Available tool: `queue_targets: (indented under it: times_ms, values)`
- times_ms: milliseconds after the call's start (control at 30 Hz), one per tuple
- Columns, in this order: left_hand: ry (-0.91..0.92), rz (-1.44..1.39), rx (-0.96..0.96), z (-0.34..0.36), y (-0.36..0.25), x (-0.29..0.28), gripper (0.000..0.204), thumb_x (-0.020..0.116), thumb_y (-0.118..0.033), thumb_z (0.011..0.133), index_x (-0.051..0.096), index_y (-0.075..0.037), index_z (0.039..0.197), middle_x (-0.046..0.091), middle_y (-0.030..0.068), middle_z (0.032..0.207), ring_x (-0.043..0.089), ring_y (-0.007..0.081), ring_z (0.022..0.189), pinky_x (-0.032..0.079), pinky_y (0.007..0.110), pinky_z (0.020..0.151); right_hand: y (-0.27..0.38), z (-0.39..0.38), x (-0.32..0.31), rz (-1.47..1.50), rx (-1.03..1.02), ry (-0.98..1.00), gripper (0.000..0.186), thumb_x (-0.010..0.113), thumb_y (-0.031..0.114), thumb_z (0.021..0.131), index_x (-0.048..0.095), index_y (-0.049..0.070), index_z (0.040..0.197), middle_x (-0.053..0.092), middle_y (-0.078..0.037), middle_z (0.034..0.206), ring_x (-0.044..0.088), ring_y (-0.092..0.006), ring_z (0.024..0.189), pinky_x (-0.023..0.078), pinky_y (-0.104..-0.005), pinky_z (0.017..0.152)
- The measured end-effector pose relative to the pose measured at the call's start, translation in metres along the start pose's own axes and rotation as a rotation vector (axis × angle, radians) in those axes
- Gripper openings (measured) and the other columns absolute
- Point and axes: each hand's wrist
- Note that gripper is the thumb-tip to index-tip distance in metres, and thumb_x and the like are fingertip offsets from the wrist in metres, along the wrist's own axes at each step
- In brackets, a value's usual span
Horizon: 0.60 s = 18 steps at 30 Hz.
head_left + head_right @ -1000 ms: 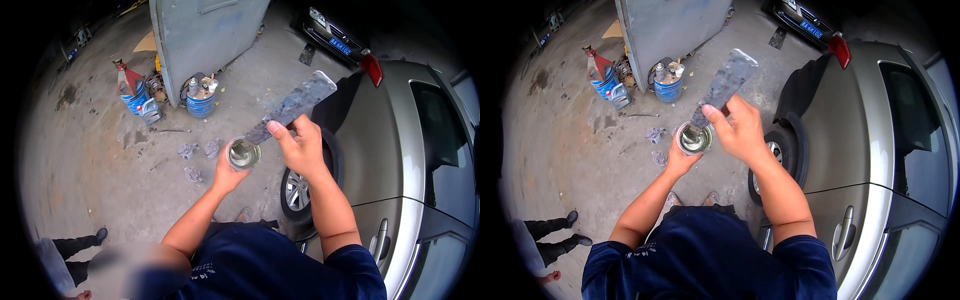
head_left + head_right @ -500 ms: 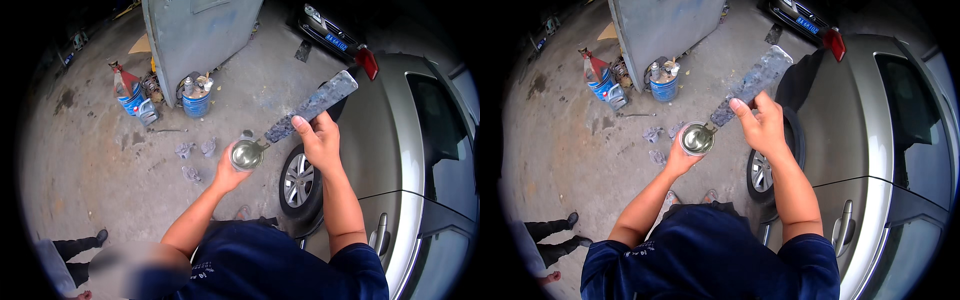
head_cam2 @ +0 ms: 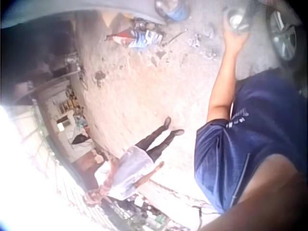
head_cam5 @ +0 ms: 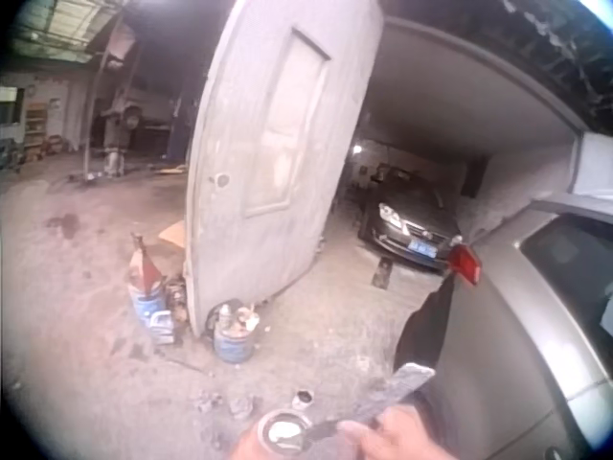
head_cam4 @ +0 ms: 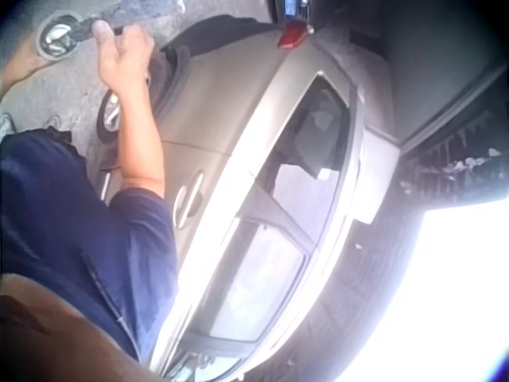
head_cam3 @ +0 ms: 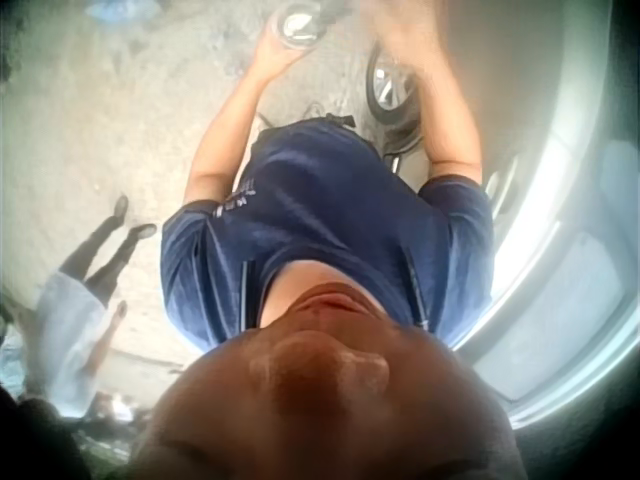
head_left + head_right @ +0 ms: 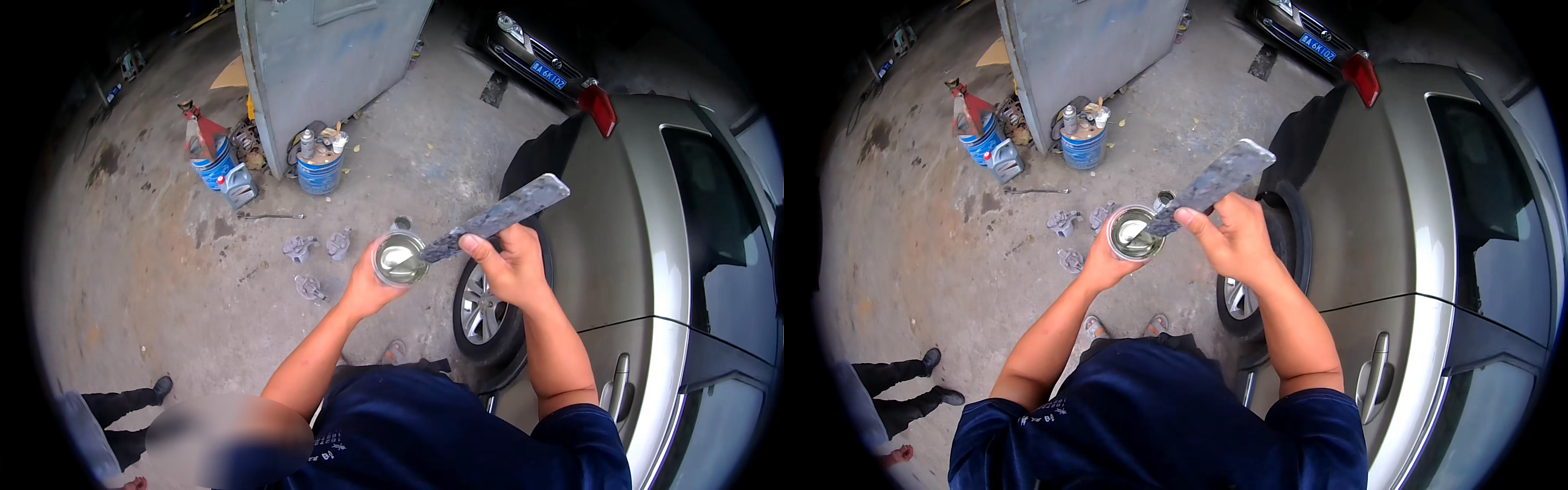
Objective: The person applies a grey paste-like substance to the rear quarter panel of a beige SUV using a metal spreader. They repeatedly dip the spreader into a small metal can to reload the material and smooth it onto the car's surface, occasionally wiping the tool on a nearby car part.
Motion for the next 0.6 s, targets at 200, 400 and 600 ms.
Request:
queue_targets:
  times_ms: [200, 400, 600]
  values:
    - [0.043, -0.027, -0.059, 0.006, -0.004, -0.003, 0.084, 0.087, -0.016, 0.065, 0.045, -0.003, 0.137, 0.057, 0.0109, 0.13, 0.055, 0.0227, 0.122, 0.042, 0.038, 0.104, 0.024, 0.006, 0.012, -0.186, -0.224, 0.148, 0.02, 0.073, 0.018, 0.088, 0.065, 0.0, 0.095, 0.065, -0.014, 0.078, 0.066, -0.0255, 0.071, 0.05, -0.0331, 0.067]
    - [0.108, 0.011, -0.029, 0.008, -0.002, -0.005, 0.089, 0.089, -0.016, 0.062, 0.044, -0.003, 0.138, 0.056, 0.0104, 0.132, 0.053, 0.0232, 0.124, 0.041, 0.037, 0.106, 0.001, 0.005, -0.019, -0.012, 0.163, -0.085, 0.022, 0.073, 0.019, 0.089, 0.062, 0.0, 0.086, 0.066, -0.01, 0.072, 0.058, -0.014, 0.059, 0.045, -0.0274, 0.056]
    - [0.136, -0.028, -0.028, 0.007, 0.006, -0.01, 0.085, 0.086, -0.013, 0.066, 0.044, -0.004, 0.139, 0.056, 0.0108, 0.132, 0.054, 0.0217, 0.124, 0.042, 0.036, 0.105, 0.004, -0.018, -0.021, -0.079, 0.037, 0.094, 0.015, 0.073, 0.015, 0.087, 0.067, 0.002, 0.092, 0.068, -0.009, 0.077, 0.063, -0.018, 0.067, 0.048, -0.0299, 0.062]
Point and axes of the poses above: each hand's wrist, its own z-axis towards the middle knuckle, its own x-axis out of the palm, y = z × x
